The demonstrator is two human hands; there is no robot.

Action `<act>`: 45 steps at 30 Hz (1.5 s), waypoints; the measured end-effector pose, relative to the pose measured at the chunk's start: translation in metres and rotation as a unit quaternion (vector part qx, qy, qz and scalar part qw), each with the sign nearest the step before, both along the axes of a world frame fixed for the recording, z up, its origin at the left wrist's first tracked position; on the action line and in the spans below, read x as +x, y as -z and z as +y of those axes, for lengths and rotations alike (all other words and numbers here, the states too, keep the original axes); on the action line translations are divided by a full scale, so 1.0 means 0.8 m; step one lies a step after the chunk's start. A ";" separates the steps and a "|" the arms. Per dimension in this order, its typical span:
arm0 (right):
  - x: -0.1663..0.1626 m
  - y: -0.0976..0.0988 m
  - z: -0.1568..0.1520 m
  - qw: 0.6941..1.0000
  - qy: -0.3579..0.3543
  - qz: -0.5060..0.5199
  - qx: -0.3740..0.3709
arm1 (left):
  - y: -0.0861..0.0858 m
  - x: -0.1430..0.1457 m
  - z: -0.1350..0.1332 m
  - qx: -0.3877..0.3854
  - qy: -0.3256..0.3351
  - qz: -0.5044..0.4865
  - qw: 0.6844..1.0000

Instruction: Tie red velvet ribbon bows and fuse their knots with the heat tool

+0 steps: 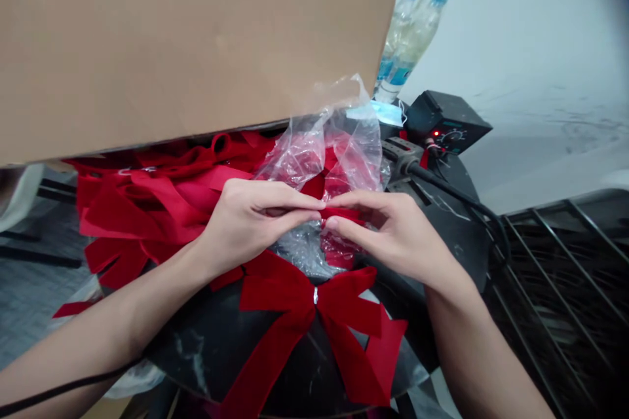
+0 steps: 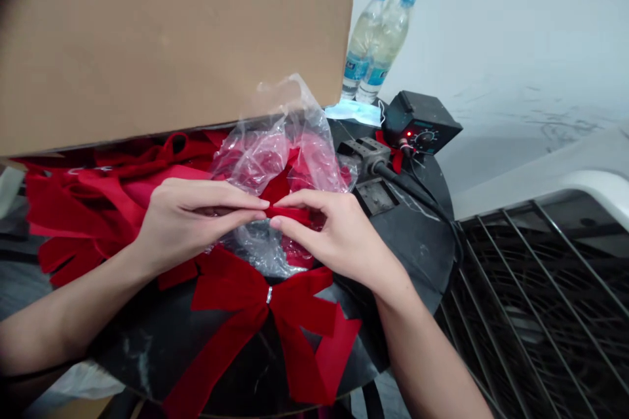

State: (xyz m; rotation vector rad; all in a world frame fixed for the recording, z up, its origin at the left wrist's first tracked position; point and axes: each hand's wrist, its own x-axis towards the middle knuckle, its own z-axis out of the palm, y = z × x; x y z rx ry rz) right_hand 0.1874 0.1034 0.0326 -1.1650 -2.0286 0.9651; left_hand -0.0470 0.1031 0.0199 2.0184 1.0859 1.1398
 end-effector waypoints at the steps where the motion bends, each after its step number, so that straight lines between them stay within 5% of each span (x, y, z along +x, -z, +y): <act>1: 0.000 -0.001 0.000 1.000 -0.004 -0.011 0.009 | 0.001 0.000 -0.001 0.000 -0.001 0.005 1.000; 7: 0.006 -0.017 -0.013 0.989 -0.047 -0.089 0.108 | -0.010 0.002 -0.009 -0.036 0.016 -0.012 0.999; 11: 0.028 -0.035 -0.072 0.979 -0.009 -0.137 0.148 | -0.018 0.002 -0.025 -0.158 0.127 0.025 0.979; 14: 0.038 -0.034 -0.145 0.982 0.037 -0.152 0.101 | -0.010 0.004 -0.048 -0.059 0.208 0.219 0.952; 17: 0.030 -0.006 -0.206 0.980 0.038 -0.184 0.058 | 0.005 0.011 -0.073 0.092 0.207 0.401 0.888; 19: 0.017 0.021 -0.229 0.973 0.064 -0.212 0.069 | 0.012 0.017 -0.083 0.113 0.186 0.438 0.872; 21: 0.004 0.044 -0.239 0.965 0.093 -0.227 0.090 | 0.015 0.021 -0.088 0.081 0.170 0.417 0.889; 24: -0.005 0.056 -0.238 0.971 0.116 -0.199 0.065 | 0.009 0.024 -0.088 -0.024 0.161 0.326 0.931; 28: 0.013 0.033 -0.225 0.987 0.081 -0.132 -0.050 | -0.011 0.024 -0.079 -0.199 0.188 0.159 0.949; 32: 0.054 -0.002 -0.206 0.985 0.015 -0.132 -0.106 | -0.026 0.026 -0.067 -0.413 0.250 0.043 0.875; 37: 0.094 -0.039 -0.170 0.981 -0.055 -0.132 -0.128 | -0.020 0.038 -0.052 -0.427 0.317 0.018 0.847; 42: 0.120 -0.046 -0.128 0.976 -0.086 -0.166 -0.111 | -0.001 0.046 -0.038 -0.501 0.405 -0.036 0.764; 45: 0.130 -0.040 -0.108 0.976 -0.108 -0.159 -0.106 | 0.005 0.046 -0.036 -0.565 0.385 -0.126 0.719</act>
